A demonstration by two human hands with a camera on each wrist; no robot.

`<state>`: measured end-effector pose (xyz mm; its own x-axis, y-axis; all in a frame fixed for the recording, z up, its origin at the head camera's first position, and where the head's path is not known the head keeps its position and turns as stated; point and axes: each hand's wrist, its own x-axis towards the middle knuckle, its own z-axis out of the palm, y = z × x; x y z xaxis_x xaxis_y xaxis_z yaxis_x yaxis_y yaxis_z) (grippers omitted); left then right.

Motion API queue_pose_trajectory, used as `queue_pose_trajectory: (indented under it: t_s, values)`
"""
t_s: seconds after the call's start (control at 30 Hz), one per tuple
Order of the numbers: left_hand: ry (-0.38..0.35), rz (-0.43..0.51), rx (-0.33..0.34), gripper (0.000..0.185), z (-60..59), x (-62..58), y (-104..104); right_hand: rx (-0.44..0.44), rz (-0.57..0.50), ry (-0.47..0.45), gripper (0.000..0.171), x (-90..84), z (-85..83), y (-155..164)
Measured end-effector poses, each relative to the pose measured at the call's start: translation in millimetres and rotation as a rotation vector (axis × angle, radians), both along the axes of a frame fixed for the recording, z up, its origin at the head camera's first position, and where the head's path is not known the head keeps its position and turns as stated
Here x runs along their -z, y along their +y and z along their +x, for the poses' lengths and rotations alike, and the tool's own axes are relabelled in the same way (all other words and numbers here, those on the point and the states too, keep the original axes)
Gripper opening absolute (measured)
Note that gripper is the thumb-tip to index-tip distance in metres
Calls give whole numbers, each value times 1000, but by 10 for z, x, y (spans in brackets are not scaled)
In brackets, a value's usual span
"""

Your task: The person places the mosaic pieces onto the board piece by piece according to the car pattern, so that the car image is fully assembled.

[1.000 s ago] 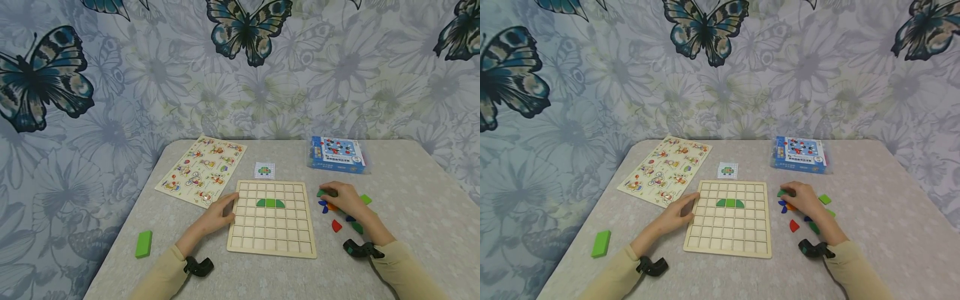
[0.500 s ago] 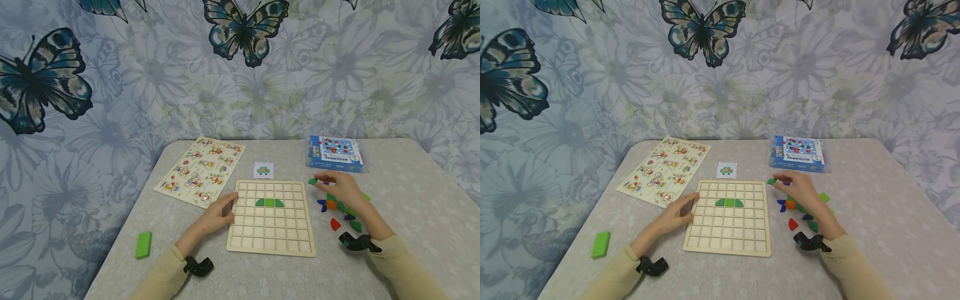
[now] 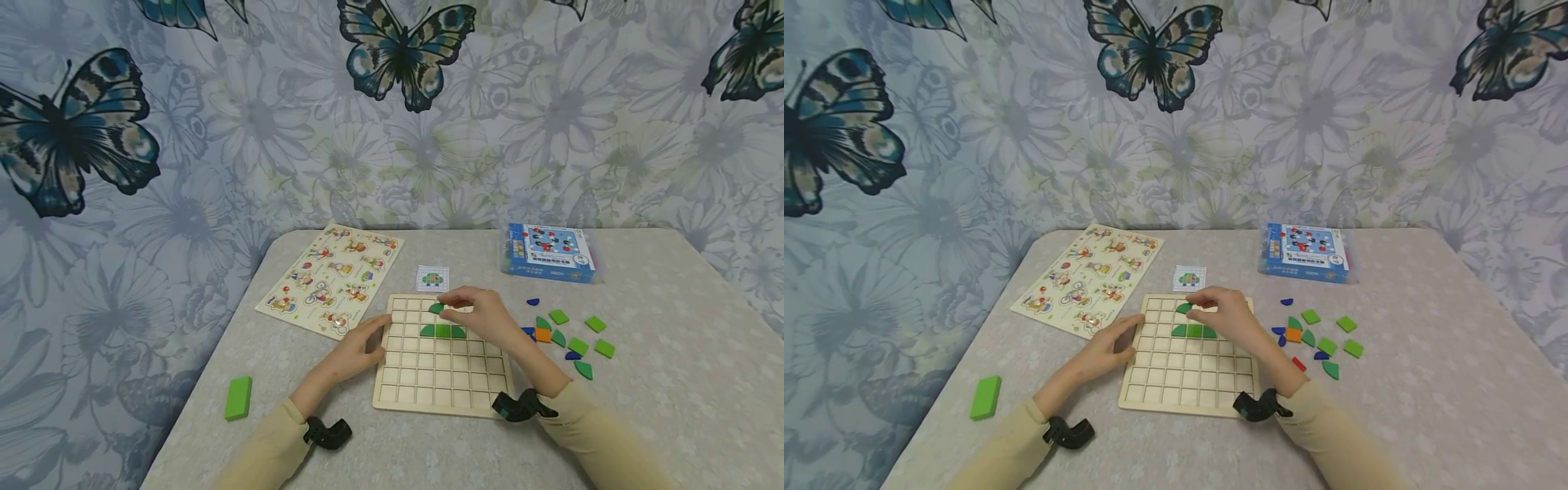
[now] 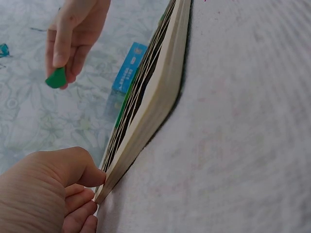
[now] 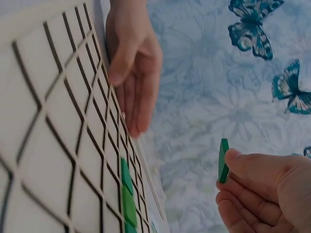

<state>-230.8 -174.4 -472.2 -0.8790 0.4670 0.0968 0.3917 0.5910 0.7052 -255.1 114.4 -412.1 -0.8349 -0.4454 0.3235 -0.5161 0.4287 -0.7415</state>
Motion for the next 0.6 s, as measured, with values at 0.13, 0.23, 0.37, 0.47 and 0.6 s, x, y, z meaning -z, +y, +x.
queue_pose_trajectory:
  t_s: [0.13, 0.23, 0.37, 0.47, 0.6]
  values:
    - [5, 11, 5, 64, 0, 2, 1, -22, -17, 1, 29, 39, 56, -204]
    - [6, 19, 10, 64, 4, 1, -5, -46, -15, 28, 29, 79, 80, -318]
    - [0, 17, 12, 64, 6, -1, -16, -63, 4, 70, 29, 154, 105, -413]
    - [-1, 13, 9, 64, 8, -3, -19, -79, 26, 93, 29, 233, 122, -449]
    - [-4, 13, 9, 64, 12, -6, -15, -116, 54, 101, 28, 351, 132, -473]
